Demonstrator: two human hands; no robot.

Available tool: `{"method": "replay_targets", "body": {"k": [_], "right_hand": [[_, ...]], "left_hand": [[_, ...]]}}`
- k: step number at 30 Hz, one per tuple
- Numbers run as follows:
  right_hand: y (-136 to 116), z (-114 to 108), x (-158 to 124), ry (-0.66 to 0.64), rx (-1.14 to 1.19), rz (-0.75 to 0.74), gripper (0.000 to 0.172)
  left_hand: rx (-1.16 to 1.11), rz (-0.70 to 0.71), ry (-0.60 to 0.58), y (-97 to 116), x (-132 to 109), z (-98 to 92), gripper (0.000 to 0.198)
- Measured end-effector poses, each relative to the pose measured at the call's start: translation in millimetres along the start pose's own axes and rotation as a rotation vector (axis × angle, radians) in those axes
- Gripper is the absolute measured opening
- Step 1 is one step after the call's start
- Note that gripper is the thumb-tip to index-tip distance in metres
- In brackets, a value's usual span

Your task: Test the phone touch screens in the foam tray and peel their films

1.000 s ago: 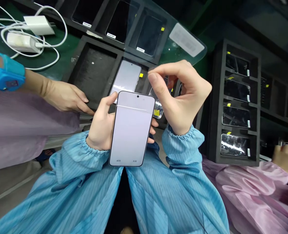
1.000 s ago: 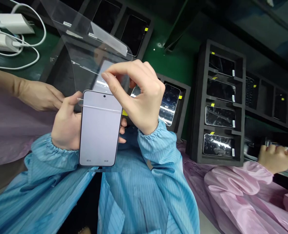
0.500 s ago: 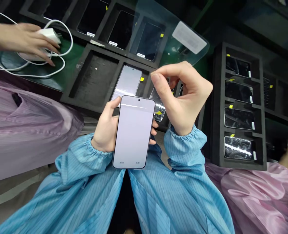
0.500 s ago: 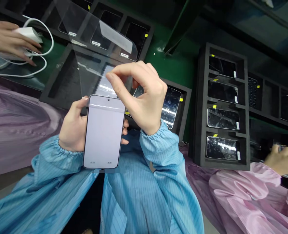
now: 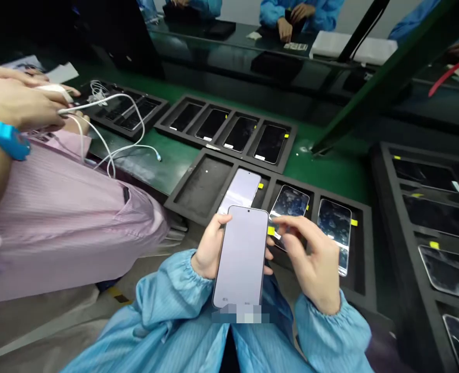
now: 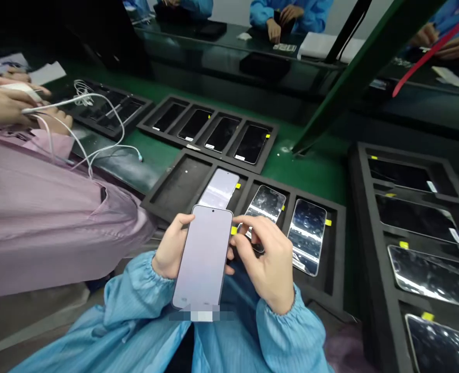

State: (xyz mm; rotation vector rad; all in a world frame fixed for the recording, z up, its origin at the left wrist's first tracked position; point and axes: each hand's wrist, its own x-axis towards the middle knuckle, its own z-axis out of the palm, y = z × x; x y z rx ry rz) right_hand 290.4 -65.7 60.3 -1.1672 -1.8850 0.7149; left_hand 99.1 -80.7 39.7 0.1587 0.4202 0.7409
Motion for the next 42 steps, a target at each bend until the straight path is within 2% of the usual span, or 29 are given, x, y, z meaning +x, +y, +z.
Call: {"method": "replay_targets", "body": {"k": [2, 5, 9, 13, 16, 20, 26, 33, 42], "right_hand": [[3, 7, -2, 0.053, -0.189, 0.063, 0.024], [5, 13, -3, 0.049, -0.291, 0.026, 0.012], [4, 14, -4, 0.054, -0.330, -0.048, 0.019], [-5, 16, -4, 0.060, -0.279, -0.266, 0.009], [-13, 16, -7, 0.056, -0.190, -0.391, 0.009], [-16, 17, -13, 0.129, -0.077, -0.422, 0.005], [-17, 17, -21, 0.194, -0.071, -0.500, 0.016], [-18, 19, -29, 0.213, -0.027, -0.543, 0.015], [-18, 17, -32, 0.203, -0.035, -0.568, 0.017]], "left_hand": [[0.024, -0.010, 0.010, -2, 2, -1.7, 0.070], [0.051, -0.016, 0.031, -5, 5, -5.3, 0.073], [0.068, -0.005, 0.051, -5, 7, -8.6, 0.075], [0.054, 0.059, 0.096, -4, 6, -8.0, 0.067], [0.035, 0.097, 0.118, -3, 0, -3.8, 0.062], [0.004, 0.086, 0.090, -3, -8, 3.3, 0.061], [0.052, 0.068, 0.042, -3, -12, 10.9, 0.061], [0.093, 0.049, 0.048, -3, -15, 17.0, 0.057], [0.082, 0.039, -0.039, -1, -18, 12.1, 0.062]]}}
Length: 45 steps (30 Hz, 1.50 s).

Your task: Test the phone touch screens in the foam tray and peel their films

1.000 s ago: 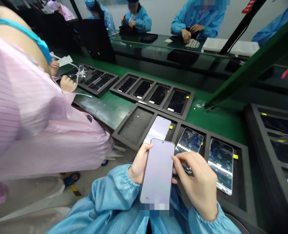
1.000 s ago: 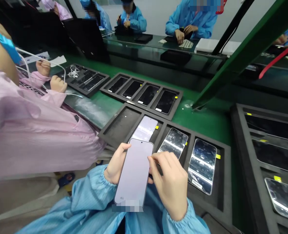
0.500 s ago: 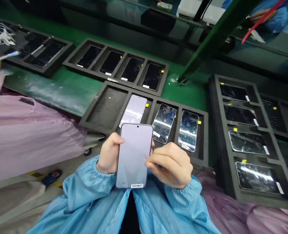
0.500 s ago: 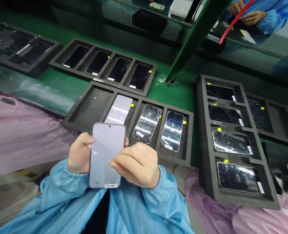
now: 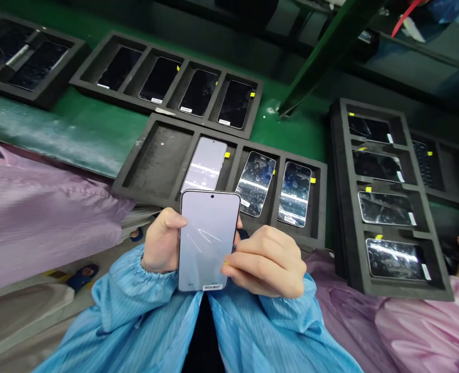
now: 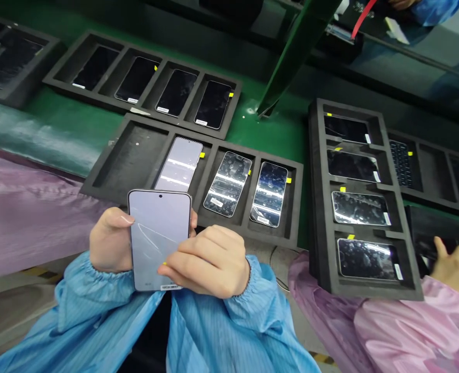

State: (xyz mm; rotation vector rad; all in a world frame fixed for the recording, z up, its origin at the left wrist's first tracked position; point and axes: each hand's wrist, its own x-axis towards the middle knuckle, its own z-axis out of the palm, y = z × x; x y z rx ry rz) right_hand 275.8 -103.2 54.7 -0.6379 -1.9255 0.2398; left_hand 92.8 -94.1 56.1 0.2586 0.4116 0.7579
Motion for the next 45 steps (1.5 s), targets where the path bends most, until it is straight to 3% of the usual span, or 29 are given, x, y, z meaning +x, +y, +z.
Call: {"method": "replay_targets", "body": {"k": [5, 15, 20, 25, 30, 33, 35, 38, 39, 41, 45], "right_hand": [[-1, 1, 0, 0.005, -0.031, -0.002, 0.023], [-1, 1, -2, -0.011, -0.070, 0.002, 0.024], [-1, 2, -3, -0.003, -0.068, 0.002, 0.022], [0, 2, -2, -0.011, -0.051, 0.003, 0.019], [1, -6, 3, 0.047, -0.036, 0.206, 0.004], [-1, -8, 2, 0.094, -0.073, 0.343, 0.007], [-3, -4, -1, 0.021, -0.111, 0.442, 0.025], [-7, 8, -8, -0.211, -0.092, 0.504, 0.078], [-8, 13, -11, -0.275, -0.073, 0.491, 0.088], [-9, 20, -14, -0.338, -0.052, 0.451, 0.094], [-1, 17, -13, -0.327, -0.061, 0.445, 0.083]], "left_hand": [[-0.014, -0.008, -0.032, 0, -1, -1.2, 0.062], [0.023, 0.036, 0.020, -1, 2, 5.4, 0.058], [0.026, 0.036, 0.024, -1, 2, 3.1, 0.064], [-0.173, 0.052, -0.040, -3, 1, -4.5, 0.082], [-0.206, 0.042, -0.073, 2, 6, -9.2, 0.079], [-0.095, 0.069, 0.030, 10, 11, -9.3, 0.072], [-0.036, 0.110, 0.141, 14, 14, -9.0, 0.066], [0.016, 0.171, 0.280, 18, 16, -9.4, 0.058], [0.024, 0.183, 0.314, 18, 17, -9.8, 0.058], [0.030, 0.196, 0.358, 20, 16, -10.7, 0.057], [0.103, 0.248, 0.481, 40, 12, -10.9, 0.061]]}}
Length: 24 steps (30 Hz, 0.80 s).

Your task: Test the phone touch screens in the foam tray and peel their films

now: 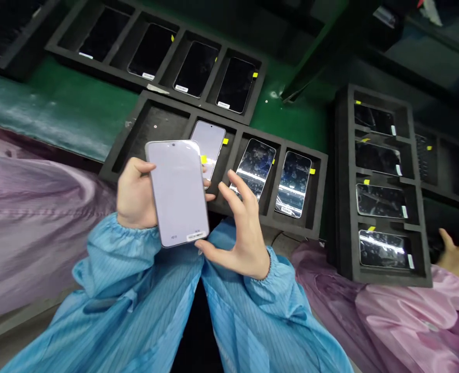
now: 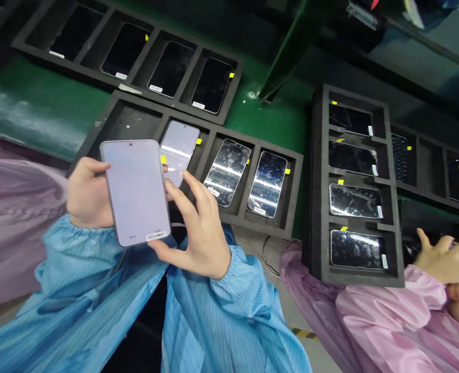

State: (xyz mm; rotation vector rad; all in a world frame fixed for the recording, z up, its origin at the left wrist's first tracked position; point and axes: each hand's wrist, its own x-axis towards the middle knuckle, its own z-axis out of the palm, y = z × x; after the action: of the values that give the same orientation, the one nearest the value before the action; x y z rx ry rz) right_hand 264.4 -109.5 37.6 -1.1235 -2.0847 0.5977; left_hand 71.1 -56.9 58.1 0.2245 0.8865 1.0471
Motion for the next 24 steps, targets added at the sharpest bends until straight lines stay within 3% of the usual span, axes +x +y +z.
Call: {"method": "replay_targets", "body": {"k": [4, 8, 11, 16, 24], "right_hand": [[23, -20, 3, 0.109, -0.068, 0.142, 0.054], [50, -32, 8, 0.159, -0.135, 0.243, 0.036], [59, -33, 19, 0.089, -0.139, 0.227, 0.033], [59, -29, 50, -0.040, -0.203, 0.174, 0.029], [68, -9, 90, -0.196, -0.466, 0.167, 0.030]], "left_hand": [[0.218, 0.079, 0.167, 41, 9, -4.7, 0.065], [0.429, 0.048, 0.189, 77, 27, -18.8, 0.063], [0.419, -0.043, 0.129, 93, 44, -33.2, 0.059], [0.205, -0.027, -0.030, 109, 71, -44.1, 0.058], [0.234, -0.099, -0.207, 111, 107, -57.5, 0.071]]}}
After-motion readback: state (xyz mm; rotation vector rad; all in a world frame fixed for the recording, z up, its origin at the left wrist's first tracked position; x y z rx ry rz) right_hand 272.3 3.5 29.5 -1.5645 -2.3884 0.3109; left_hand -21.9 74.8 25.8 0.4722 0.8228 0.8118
